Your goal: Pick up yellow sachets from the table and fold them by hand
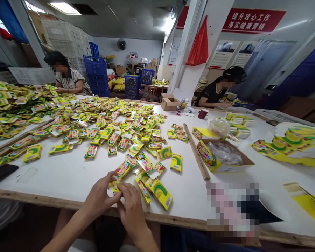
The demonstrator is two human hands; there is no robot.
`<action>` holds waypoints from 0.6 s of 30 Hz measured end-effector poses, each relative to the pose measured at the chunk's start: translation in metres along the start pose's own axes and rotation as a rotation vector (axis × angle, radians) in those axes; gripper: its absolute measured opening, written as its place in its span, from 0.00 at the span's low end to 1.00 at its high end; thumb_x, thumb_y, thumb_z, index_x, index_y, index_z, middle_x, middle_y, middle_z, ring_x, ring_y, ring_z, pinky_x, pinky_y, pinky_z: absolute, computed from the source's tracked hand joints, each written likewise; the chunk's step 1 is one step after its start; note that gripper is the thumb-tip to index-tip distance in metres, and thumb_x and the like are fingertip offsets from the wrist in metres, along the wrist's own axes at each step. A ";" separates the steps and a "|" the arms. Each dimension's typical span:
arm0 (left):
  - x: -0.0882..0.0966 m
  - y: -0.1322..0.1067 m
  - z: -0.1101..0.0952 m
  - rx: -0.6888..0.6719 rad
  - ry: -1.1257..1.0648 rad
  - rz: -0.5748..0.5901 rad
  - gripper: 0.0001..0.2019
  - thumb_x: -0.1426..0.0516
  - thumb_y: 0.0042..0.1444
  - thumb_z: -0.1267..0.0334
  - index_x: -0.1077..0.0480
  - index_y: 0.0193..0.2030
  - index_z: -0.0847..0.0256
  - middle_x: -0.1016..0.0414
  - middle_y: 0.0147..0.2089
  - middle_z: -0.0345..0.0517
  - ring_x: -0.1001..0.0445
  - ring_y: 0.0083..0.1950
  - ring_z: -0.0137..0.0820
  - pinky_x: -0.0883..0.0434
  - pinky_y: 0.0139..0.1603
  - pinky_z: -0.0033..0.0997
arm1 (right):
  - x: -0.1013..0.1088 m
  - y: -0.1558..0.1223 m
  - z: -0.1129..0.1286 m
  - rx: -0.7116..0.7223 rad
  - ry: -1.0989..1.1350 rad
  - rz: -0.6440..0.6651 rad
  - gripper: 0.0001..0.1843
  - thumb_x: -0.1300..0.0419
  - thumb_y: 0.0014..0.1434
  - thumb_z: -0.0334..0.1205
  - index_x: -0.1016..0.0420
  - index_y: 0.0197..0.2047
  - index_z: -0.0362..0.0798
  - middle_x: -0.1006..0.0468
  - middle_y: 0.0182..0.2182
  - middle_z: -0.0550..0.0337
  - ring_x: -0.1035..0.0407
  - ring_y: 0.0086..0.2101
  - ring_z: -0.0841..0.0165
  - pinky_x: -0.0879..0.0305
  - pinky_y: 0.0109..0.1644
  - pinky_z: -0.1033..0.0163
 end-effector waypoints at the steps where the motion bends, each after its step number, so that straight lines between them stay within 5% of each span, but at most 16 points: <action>1: -0.002 -0.001 0.000 0.017 -0.078 0.023 0.27 0.41 0.52 0.58 0.46 0.57 0.55 0.27 0.45 0.46 0.27 0.45 0.38 0.31 0.49 0.41 | -0.004 0.001 -0.007 -0.075 0.095 -0.030 0.19 0.47 0.62 0.31 0.35 0.56 0.52 0.27 0.49 0.56 0.33 0.50 0.64 0.36 0.54 0.56; 4: -0.007 -0.006 0.015 0.083 -0.449 -0.036 0.26 0.43 0.56 0.57 0.50 0.57 0.54 0.29 0.46 0.45 0.26 0.46 0.34 0.30 0.49 0.37 | -0.018 0.002 -0.029 -0.263 0.377 -0.082 0.13 0.48 0.65 0.37 0.36 0.53 0.50 0.26 0.46 0.56 0.30 0.46 0.66 0.32 0.49 0.62; 7: -0.018 -0.012 0.040 0.145 -0.722 -0.146 0.21 0.44 0.58 0.57 0.50 0.54 0.55 0.30 0.48 0.47 0.25 0.43 0.31 0.28 0.45 0.33 | -0.022 -0.004 -0.045 -0.350 0.520 -0.144 0.18 0.47 0.64 0.39 0.43 0.56 0.49 0.27 0.47 0.53 0.30 0.47 0.66 0.32 0.51 0.61; 12: -0.032 -0.015 0.051 0.158 -0.858 -0.192 0.21 0.42 0.57 0.60 0.47 0.53 0.56 0.32 0.53 0.50 0.25 0.47 0.32 0.28 0.47 0.33 | -0.012 -0.013 -0.056 -0.318 0.419 -0.200 0.18 0.47 0.64 0.39 0.41 0.57 0.50 0.28 0.49 0.53 0.30 0.48 0.67 0.33 0.51 0.63; 18: -0.038 -0.009 0.054 0.150 -0.858 -0.150 0.13 0.41 0.56 0.60 0.37 0.46 0.61 0.27 0.45 0.47 0.27 0.48 0.33 0.29 0.50 0.32 | -0.014 -0.007 -0.062 -0.302 0.368 -0.070 0.16 0.47 0.63 0.37 0.34 0.54 0.50 0.27 0.49 0.56 0.30 0.47 0.67 0.34 0.52 0.63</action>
Point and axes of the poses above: each hand's wrist, its own y-axis towards the middle knuckle, its own x-axis out of the back of the hand, z = x × y, the point moved 10 cm from there along y, towards the middle knuckle
